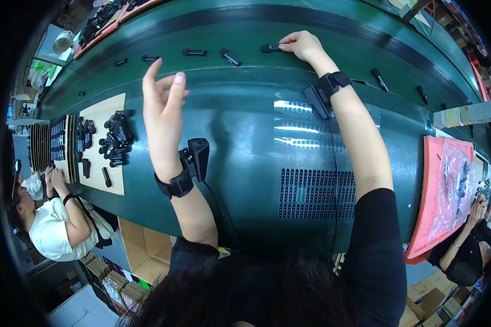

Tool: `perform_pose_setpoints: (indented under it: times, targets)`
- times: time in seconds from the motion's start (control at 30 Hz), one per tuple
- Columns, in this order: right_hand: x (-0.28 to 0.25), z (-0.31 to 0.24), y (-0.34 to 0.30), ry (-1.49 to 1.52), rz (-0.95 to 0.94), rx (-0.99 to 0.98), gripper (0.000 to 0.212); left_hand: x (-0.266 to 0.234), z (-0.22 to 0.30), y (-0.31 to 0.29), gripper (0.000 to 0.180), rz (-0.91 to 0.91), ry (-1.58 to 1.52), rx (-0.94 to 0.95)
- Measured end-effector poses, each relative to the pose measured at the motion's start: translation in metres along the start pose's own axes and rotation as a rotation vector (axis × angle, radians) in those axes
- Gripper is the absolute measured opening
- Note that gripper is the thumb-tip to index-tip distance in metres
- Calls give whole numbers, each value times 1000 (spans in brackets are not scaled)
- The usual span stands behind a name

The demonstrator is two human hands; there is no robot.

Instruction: The person peels a sticker from a sheet, presses it onto the side of a microphone, and places the microphone onto the conveyor belt. This process is repeated for several microphones.

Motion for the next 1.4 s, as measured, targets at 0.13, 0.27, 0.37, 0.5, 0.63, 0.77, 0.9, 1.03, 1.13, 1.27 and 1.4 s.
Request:
perform_pose_setpoints:
  times: [0.13, 0.27, 0.37, 0.5, 0.63, 0.77, 0.9, 1.03, 1.13, 1.27, 1.4]
  targets:
    - [13, -55, -5, -506, 306, -158, 34, -15, 4, -2, 34, 19, -17, -15]
    - [63, -116, -14, -444, 52, -104, 47, -6, 9, -6, 26, -147, -81, -3]
    - [93, -107, -5, -475, 151, -155, 50, 10, 25, -12, 18, -264, -84, 14]
    - [66, -107, -7, -253, 82, -169, 39, 13, 38, -18, 16, -364, -79, 15]
    - [-35, -106, -69, 275, -288, -135, 26, 16, 48, -27, 15, -440, 8, 141]
    - [-94, -14, -132, 362, -258, -69, 20, 68, 55, -50, 15, -679, -148, 282]
    - [-92, 81, -165, 596, -327, 185, 25, 150, 66, -87, 13, -940, -251, 488]
    - [-77, 119, -182, 728, -296, 354, 25, 229, 54, -121, 18, -986, -81, 576]
    - [-73, 121, -182, 801, -243, 299, 26, 258, 46, -137, 16, -1017, -25, 568]
    - [-71, 123, -180, 814, -246, 292, 26, 257, 70, -146, 9, -1123, 127, 508]
    - [-74, 125, -182, 909, -250, 248, 28, 233, 99, -158, 3, -900, -8, 718]
Point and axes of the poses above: each hand's wrist, its own y-axis towards the middle knuckle, its own x-axis out of the palm, z = x × y, the point moved 2 cm from there along y, towards the middle knuckle, and after that the axes turned 7 degrees about x, right-handed, at the moved point
